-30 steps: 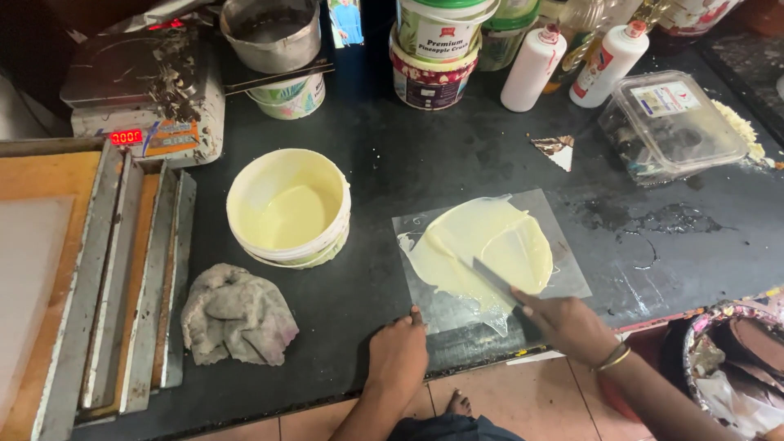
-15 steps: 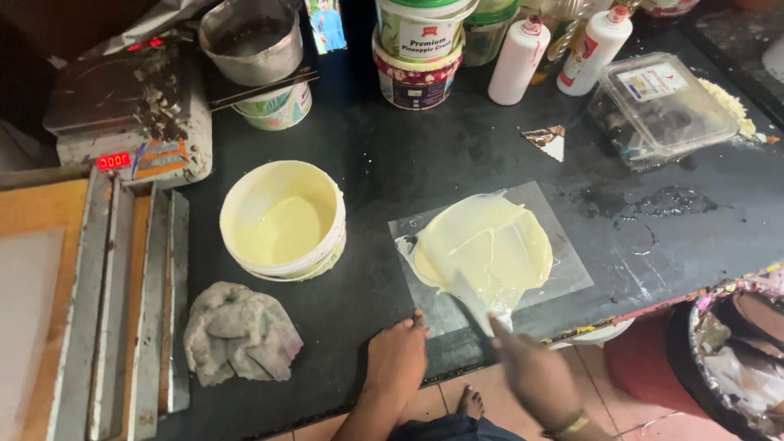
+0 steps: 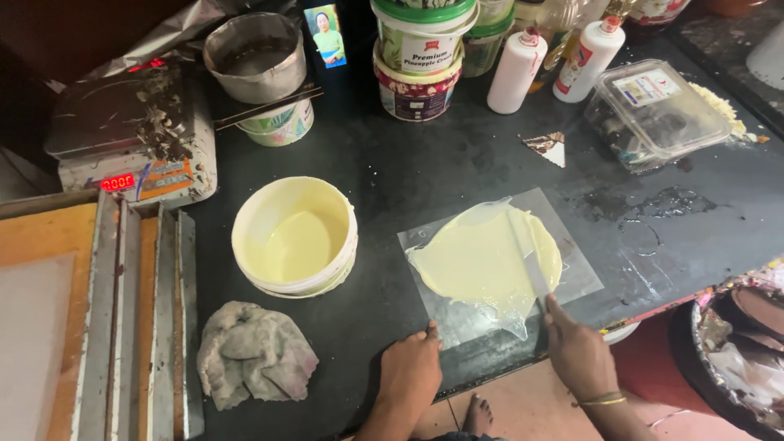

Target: The person scoops a yellow paste from a bucket and spreads it evenly on a transparent sheet using a metal spatula. They smooth the surface and clean the spatula with a cloth.

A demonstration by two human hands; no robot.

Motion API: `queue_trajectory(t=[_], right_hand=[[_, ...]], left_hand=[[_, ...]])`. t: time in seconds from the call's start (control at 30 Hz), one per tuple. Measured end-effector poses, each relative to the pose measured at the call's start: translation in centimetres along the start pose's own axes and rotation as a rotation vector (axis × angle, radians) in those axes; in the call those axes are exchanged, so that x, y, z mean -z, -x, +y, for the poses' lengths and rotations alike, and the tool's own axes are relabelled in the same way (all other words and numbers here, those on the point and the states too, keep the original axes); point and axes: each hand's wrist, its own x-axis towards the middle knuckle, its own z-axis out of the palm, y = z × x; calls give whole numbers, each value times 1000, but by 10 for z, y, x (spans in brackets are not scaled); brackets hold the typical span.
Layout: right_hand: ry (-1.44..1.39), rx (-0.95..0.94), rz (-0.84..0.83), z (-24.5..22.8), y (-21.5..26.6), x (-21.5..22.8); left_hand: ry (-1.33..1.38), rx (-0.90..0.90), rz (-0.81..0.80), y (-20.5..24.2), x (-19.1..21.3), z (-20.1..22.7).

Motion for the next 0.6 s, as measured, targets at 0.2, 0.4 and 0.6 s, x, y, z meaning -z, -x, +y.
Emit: queue_trajectory(t=[0.2, 0.4, 0.6], right_hand=[[-6, 153, -72, -12, 39, -9], [-4, 80, 39, 23, 12, 16], [60, 65, -109, 16, 30, 8]], left_hand=[[-66, 6, -7, -5, -3, 5], [-58, 15, -17, -4, -3, 6], [-75, 47, 4, -6, -8, 9]])
